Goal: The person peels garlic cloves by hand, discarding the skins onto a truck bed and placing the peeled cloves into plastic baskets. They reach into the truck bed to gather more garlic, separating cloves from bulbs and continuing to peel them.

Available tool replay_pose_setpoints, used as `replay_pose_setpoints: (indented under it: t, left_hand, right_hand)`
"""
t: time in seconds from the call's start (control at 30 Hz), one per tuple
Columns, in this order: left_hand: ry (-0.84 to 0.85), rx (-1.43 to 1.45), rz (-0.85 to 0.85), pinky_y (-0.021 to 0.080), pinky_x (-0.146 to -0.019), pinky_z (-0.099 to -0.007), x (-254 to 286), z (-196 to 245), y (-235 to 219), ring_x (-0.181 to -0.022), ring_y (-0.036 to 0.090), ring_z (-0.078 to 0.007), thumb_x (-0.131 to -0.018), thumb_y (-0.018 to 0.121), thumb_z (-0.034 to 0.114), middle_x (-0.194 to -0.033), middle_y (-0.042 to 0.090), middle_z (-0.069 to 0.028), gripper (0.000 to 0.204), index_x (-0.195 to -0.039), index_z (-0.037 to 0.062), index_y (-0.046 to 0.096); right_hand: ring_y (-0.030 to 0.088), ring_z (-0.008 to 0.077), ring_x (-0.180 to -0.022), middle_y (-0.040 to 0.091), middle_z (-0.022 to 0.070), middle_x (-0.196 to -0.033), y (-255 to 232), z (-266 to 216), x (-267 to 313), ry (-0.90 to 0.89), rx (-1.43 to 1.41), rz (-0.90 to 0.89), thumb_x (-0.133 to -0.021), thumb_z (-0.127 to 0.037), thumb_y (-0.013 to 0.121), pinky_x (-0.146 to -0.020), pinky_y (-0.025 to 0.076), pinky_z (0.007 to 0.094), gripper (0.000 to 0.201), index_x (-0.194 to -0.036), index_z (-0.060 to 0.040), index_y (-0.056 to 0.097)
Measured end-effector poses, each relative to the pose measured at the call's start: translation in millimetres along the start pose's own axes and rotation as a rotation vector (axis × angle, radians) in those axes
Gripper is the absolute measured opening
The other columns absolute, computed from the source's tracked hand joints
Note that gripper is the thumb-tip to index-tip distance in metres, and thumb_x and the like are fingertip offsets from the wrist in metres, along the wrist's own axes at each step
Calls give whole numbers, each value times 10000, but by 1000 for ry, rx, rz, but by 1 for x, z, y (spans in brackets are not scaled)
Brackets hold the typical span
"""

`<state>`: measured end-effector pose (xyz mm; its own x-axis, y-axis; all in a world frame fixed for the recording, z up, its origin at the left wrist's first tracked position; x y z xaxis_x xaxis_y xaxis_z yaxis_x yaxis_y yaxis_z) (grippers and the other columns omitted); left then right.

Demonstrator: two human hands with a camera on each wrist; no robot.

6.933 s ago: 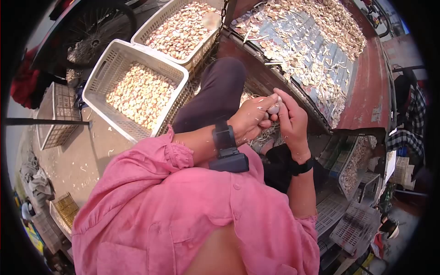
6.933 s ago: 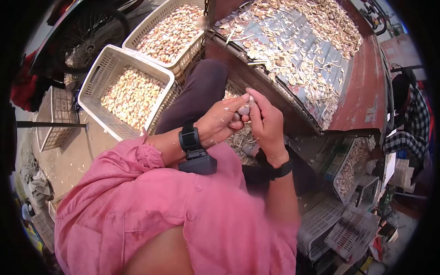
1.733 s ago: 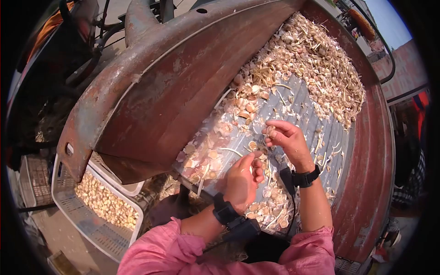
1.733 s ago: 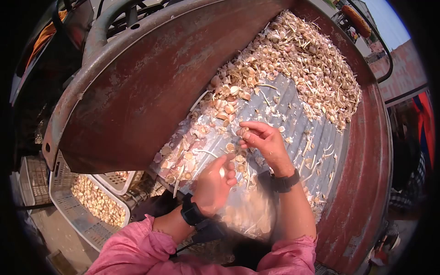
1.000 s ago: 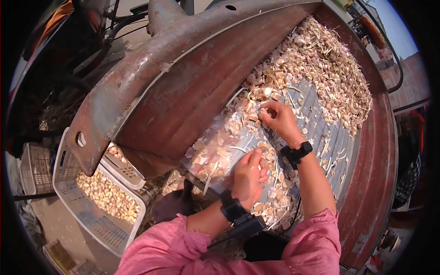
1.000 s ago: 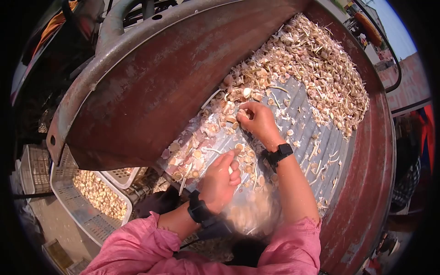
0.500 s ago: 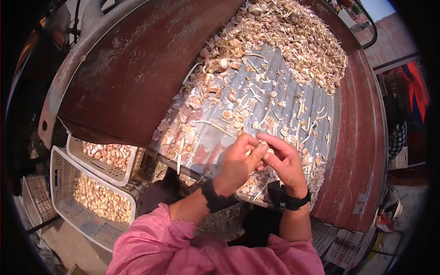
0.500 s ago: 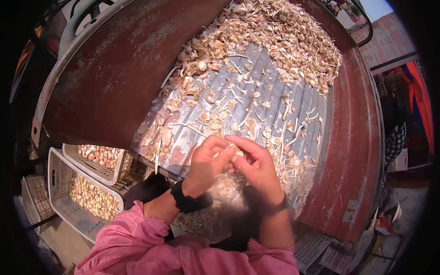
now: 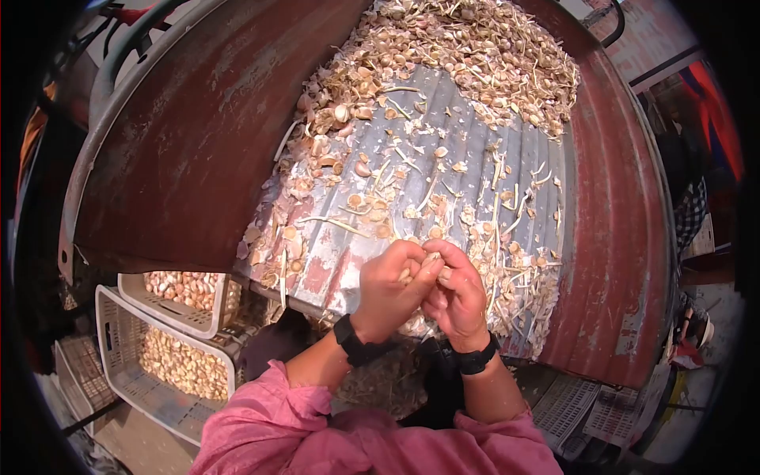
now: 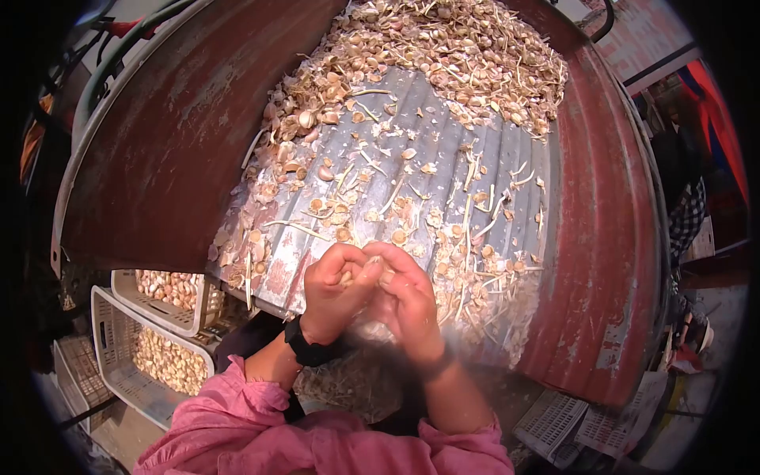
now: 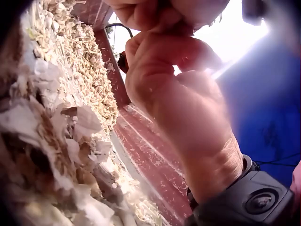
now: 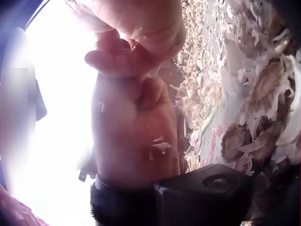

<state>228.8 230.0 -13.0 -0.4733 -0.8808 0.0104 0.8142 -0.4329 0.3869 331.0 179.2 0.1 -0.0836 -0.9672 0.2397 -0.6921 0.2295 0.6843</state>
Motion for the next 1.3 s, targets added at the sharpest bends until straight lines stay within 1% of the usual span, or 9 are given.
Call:
replay_pose_setpoints:
  t: [0.1,0.2,0.3,0.53,0.77,0.9,1.03,1.1,1.3]
  left_hand:
    - [292,-477,-1,340,-442,-154,-4,-5,-4,-519,447,-7,-801,559,93,-589,517,39,81,-792,49,492]
    - [276,-375,-33,331,-428,-157,-6,-5,-4,-503,438,-14,-808,536,78,-591,510,34,48,-798,53,496]
    - [-150,184,86,376,-425,-212,-5,-14,-1,-481,480,-93,-824,523,151,-581,506,-8,133,-793,24,505]
    - [-411,465,11,351,-449,-189,-7,-16,-2,-502,400,-45,-863,460,256,-631,462,17,243,-873,16,488]
    - [-300,203,-76,325,-450,-159,-7,-15,-5,-530,428,-25,-866,470,207,-661,501,13,174,-877,37,503]
    - [-395,603,-173,291,-431,-173,-5,-11,-9,-480,367,-55,-872,434,178,-697,504,-36,160,-905,30,487]
    - [-374,767,110,309,-467,-176,-10,-8,-26,-575,403,-72,-859,416,150,-844,509,-67,168,-957,27,476]
    - [-399,840,304,324,-505,-180,-11,-9,-33,-638,418,-80,-857,412,151,-881,509,-60,197,-996,22,468]
    - [-369,782,359,331,-534,-196,-16,-17,-46,-698,431,-88,-850,428,158,-908,509,-48,238,-1055,40,455]
  right_hand:
    - [524,176,-893,533,129,-964,-6,2,0,14,-181,-6,-783,-49,395,-752,440,274,340,-1117,4,424]
    - [346,49,-402,449,10,-593,-6,1,-2,96,-102,197,-789,-118,391,-312,302,192,280,-1043,-22,458]
    - [506,92,-575,552,68,-814,-6,1,-2,43,-326,-155,-806,-70,393,-538,415,183,290,-1074,8,474]
    - [551,285,-570,553,151,-712,5,-9,-7,-661,1748,119,-703,-59,486,-511,448,343,356,-1055,-21,530]
    - [536,207,-527,557,121,-657,1,-5,-12,-632,1492,97,-736,-48,434,-497,431,296,305,-1012,26,541]
    - [447,77,-524,502,9,-642,-16,-22,-21,38,668,232,-759,-70,457,-475,382,213,237,-933,33,580]
    - [528,141,-578,558,80,-688,-26,-37,-76,-674,2080,189,-755,-103,540,-533,425,253,175,-879,3,604]
    - [563,223,-622,578,132,-752,-5,-25,-115,-327,1507,213,-732,-134,566,-578,449,304,193,-869,-4,609]
    - [582,245,-648,596,133,-709,9,13,-193,-450,1909,-76,-707,-144,585,-605,459,311,223,-882,-10,617]
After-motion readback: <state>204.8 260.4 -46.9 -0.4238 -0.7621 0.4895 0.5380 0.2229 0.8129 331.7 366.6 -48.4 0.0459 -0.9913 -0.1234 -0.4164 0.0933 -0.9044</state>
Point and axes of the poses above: each hand's wrist, its own x-axis away from the middle knuckle, its own y-axis out of the palm, z = x × y, the point moved 1 cm from there along -x, towards the middle knuckle
